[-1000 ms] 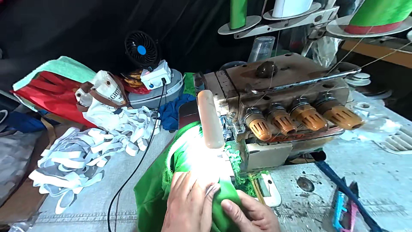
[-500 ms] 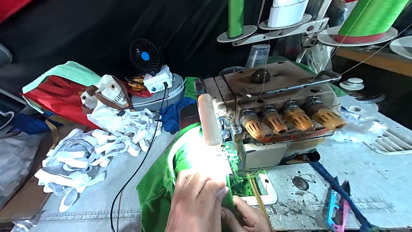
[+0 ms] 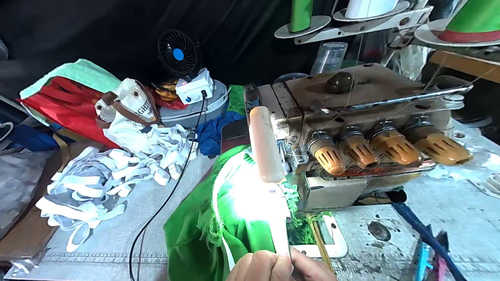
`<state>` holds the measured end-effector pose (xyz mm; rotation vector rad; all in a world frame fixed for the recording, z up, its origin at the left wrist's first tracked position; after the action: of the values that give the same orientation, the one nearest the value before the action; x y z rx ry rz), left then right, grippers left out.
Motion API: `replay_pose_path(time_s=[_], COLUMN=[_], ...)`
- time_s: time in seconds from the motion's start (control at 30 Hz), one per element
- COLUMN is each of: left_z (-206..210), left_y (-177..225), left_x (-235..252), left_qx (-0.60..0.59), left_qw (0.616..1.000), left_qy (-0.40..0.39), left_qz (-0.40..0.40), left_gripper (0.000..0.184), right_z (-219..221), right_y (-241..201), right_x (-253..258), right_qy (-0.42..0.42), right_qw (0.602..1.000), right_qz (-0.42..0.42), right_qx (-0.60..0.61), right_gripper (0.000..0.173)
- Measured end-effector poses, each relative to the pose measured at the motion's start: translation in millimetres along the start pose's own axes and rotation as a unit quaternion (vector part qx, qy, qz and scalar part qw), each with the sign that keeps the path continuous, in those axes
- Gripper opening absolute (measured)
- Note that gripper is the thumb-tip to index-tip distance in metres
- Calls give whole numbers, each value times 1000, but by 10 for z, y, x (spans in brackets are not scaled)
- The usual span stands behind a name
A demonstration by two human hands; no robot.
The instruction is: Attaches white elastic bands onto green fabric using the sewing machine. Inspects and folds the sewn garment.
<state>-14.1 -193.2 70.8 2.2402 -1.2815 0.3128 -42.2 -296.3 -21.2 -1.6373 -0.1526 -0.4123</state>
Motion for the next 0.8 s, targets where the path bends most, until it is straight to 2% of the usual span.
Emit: replay_pose_path(time_s=[0.33,0.53,0.8], left_z=[10,3,13], left_y=[28,25,68], left_x=[67,69,109], left_qx=[25,30,78], left_qw=[1000,1000,997], left_qy=[3,5,-1], left_qz=[-6,-3,11], left_gripper=[13,13,13], right_z=[-27,-36,-72], right_y=[16,34,26], right_x=[-7,-13,14], right_qy=[15,18,28], right_qw=[999,995,994], right_qz=[-15,-35,-31], right_qx=[35,92,99], right_gripper=[20,10,16])
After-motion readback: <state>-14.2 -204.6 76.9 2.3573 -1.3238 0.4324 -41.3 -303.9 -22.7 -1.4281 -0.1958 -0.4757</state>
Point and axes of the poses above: each hand's wrist, its own x-axis towards the middle knuckle, its own z-axis out of the palm, y = z × x, the point moved 7 cm from there along x, towards the middle knuckle, and after that the axes turned 9 degrees about -y, right-handed, at the moved point
